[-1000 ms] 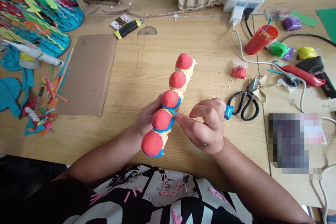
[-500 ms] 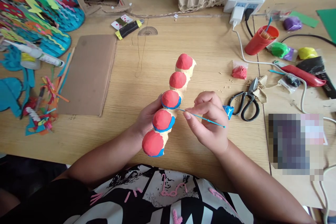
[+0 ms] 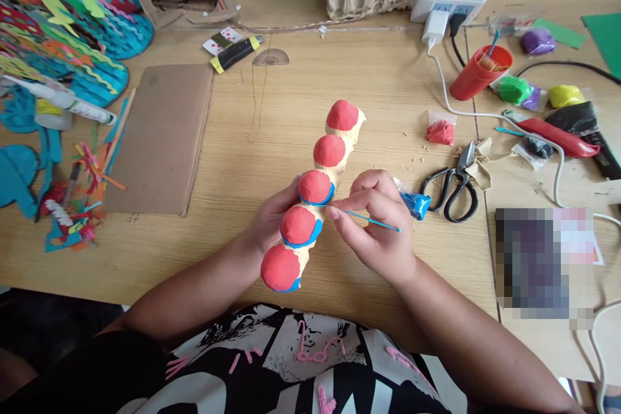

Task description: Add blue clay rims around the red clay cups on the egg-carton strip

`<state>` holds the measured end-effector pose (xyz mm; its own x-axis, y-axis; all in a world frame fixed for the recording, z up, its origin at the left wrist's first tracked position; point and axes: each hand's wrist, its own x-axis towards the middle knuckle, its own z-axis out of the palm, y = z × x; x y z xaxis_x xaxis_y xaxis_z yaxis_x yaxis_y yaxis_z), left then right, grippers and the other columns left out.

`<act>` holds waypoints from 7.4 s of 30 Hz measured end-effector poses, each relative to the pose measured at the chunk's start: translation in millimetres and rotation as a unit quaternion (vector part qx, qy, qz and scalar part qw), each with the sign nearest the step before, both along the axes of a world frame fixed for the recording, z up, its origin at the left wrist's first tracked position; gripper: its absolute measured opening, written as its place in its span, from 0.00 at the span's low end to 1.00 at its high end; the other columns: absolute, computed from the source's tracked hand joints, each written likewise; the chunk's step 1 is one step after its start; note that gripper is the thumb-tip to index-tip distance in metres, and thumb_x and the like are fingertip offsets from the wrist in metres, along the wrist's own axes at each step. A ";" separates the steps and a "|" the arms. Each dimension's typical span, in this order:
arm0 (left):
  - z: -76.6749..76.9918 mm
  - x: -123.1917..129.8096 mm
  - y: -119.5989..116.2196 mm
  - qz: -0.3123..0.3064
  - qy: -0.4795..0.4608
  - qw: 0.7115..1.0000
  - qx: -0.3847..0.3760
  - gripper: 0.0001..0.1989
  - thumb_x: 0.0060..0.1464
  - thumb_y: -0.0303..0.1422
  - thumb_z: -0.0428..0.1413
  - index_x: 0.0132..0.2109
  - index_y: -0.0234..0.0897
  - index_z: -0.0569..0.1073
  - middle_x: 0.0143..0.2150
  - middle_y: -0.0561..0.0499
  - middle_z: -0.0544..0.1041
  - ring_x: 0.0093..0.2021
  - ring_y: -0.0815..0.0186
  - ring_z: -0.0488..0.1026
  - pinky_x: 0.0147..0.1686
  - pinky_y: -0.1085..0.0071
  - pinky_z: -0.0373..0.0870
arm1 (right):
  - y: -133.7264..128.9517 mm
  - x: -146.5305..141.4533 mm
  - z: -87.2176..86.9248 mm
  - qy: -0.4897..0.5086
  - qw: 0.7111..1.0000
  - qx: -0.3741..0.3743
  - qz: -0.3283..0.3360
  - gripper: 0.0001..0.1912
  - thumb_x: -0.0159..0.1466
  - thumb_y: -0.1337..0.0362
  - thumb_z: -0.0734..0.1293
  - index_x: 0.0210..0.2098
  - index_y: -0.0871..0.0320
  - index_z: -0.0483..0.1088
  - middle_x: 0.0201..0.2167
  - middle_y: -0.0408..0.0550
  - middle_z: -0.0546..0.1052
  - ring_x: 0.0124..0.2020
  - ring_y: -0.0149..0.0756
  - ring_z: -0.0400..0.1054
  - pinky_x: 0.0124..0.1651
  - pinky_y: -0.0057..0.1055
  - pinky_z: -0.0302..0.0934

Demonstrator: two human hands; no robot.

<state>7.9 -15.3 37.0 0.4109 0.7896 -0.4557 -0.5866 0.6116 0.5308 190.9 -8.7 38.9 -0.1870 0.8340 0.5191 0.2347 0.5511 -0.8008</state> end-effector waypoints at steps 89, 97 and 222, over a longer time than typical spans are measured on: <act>-5.3 -1.0 -5.1 0.108 0.243 0.945 0.193 0.23 0.60 0.46 0.62 0.24 0.37 0.69 0.22 0.55 0.61 0.25 0.71 0.58 0.27 0.70 0.55 | 3.1 5.0 8.7 -0.084 0.994 0.051 0.049 0.11 0.58 0.74 0.76 0.34 0.54 0.73 0.31 0.43 0.68 0.35 0.35 0.67 0.38 0.38 0.61; -6.6 -0.8 -4.8 0.115 0.214 0.953 0.180 0.19 0.60 0.45 0.63 0.26 0.36 0.75 0.23 0.55 0.67 0.26 0.72 0.63 0.28 0.72 0.60 | 3.9 3.9 7.8 -0.089 0.994 0.050 0.036 0.11 0.58 0.73 0.76 0.34 0.54 0.74 0.31 0.42 0.68 0.34 0.34 0.66 0.37 0.37 0.60; 14.4 -0.9 -4.9 0.038 0.078 0.996 -0.034 0.25 0.55 0.53 0.63 0.32 0.39 0.62 0.26 0.54 0.62 0.24 0.70 0.66 0.24 0.71 0.62 | -3.9 -1.2 9.5 -0.003 1.000 0.018 0.005 0.07 0.61 0.71 0.74 0.33 0.54 0.75 0.32 0.41 0.66 0.35 0.31 0.65 0.38 0.36 0.60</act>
